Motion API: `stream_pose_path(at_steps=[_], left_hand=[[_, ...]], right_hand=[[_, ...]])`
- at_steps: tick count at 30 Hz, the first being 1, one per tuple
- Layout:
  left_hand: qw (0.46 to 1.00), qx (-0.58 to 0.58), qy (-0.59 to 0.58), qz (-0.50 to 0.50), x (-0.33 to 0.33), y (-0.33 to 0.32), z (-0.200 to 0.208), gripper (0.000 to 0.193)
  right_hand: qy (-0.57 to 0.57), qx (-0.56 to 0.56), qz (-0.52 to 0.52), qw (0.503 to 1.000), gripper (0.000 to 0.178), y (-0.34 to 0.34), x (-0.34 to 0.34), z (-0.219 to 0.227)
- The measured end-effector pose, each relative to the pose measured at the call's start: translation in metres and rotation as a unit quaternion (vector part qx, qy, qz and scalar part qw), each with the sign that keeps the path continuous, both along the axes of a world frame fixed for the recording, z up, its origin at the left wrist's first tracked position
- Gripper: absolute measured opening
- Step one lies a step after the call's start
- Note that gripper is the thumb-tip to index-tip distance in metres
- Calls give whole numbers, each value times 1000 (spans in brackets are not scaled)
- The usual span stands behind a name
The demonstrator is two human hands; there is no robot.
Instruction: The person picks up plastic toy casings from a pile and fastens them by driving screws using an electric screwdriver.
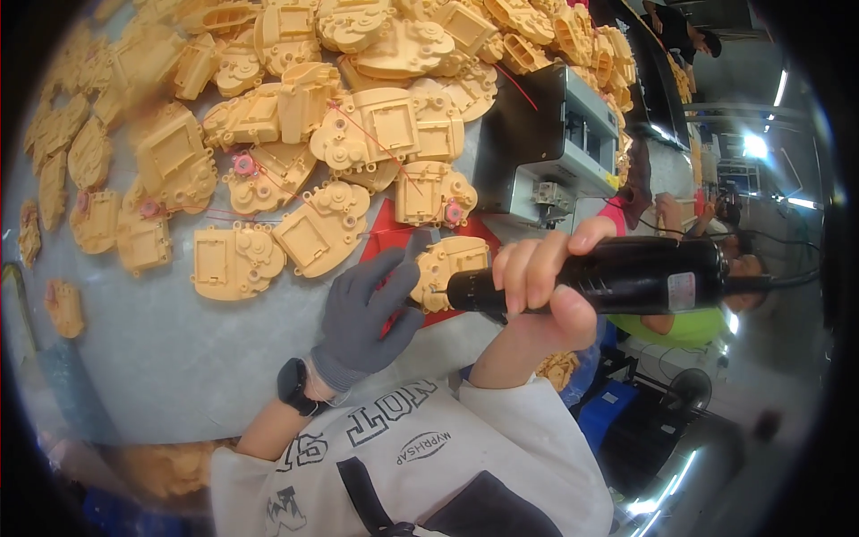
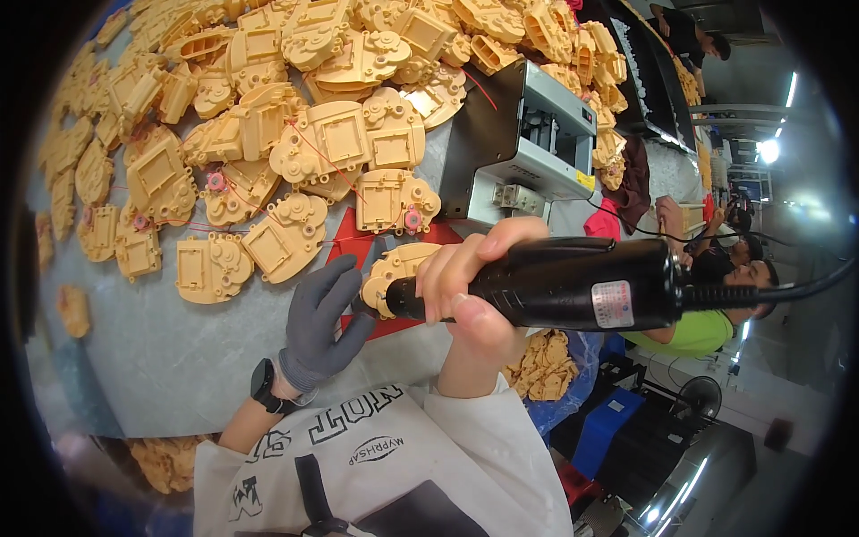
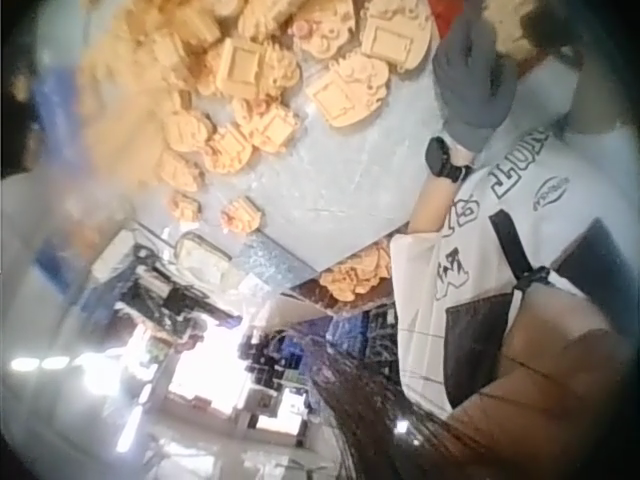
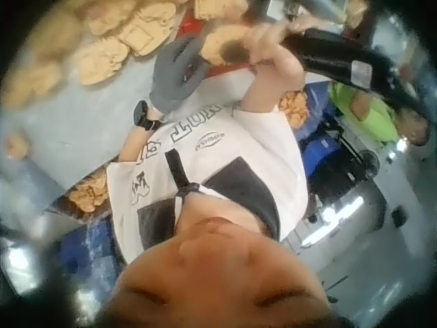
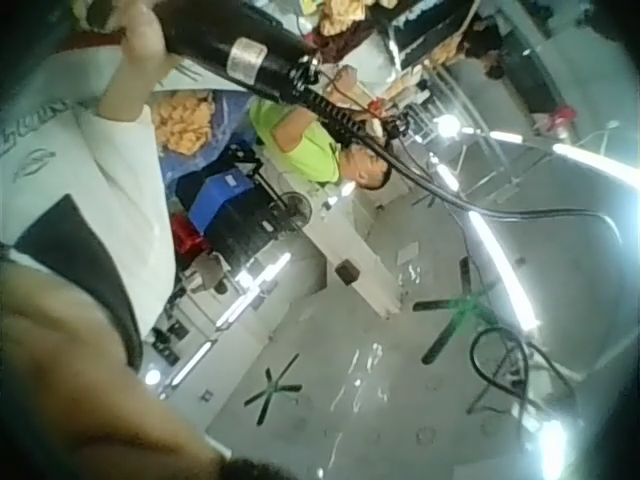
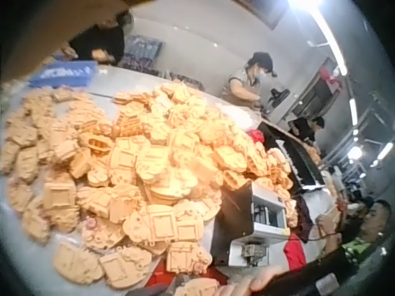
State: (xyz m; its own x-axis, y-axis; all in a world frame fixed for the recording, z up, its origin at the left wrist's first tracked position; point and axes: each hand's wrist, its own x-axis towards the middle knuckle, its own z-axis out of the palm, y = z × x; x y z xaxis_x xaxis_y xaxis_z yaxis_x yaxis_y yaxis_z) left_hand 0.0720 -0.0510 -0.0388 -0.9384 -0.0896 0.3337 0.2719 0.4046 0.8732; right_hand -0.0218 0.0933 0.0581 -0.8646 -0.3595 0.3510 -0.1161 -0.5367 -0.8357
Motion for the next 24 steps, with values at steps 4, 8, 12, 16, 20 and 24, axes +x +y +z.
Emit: stream_pose_path(at_steps=[4,8,12,16,20,24], left_hand=[[998,-26,50,-33,-1,-5,-1,38],[995,-48,72,-52,0,-7,3,32],[996,-38,76,-36,1,-5,-4,28],[996,-7,77,-33,1,-4,-4,26],[996,-5,79,-28,2,-3,-4,25],[997,4,80,-19,2,-1,-5,25]], right_hand=[[-20,-24,83,996,41,1,0,-1],[-11,-16,97,995,43,3,2,0],[-11,-25,86,996,43,2,6,-2],[-11,-30,68,997,42,3,10,-2],[-4,-23,56,998,37,5,13,0],[-10,-28,50,998,36,3,14,-5]])
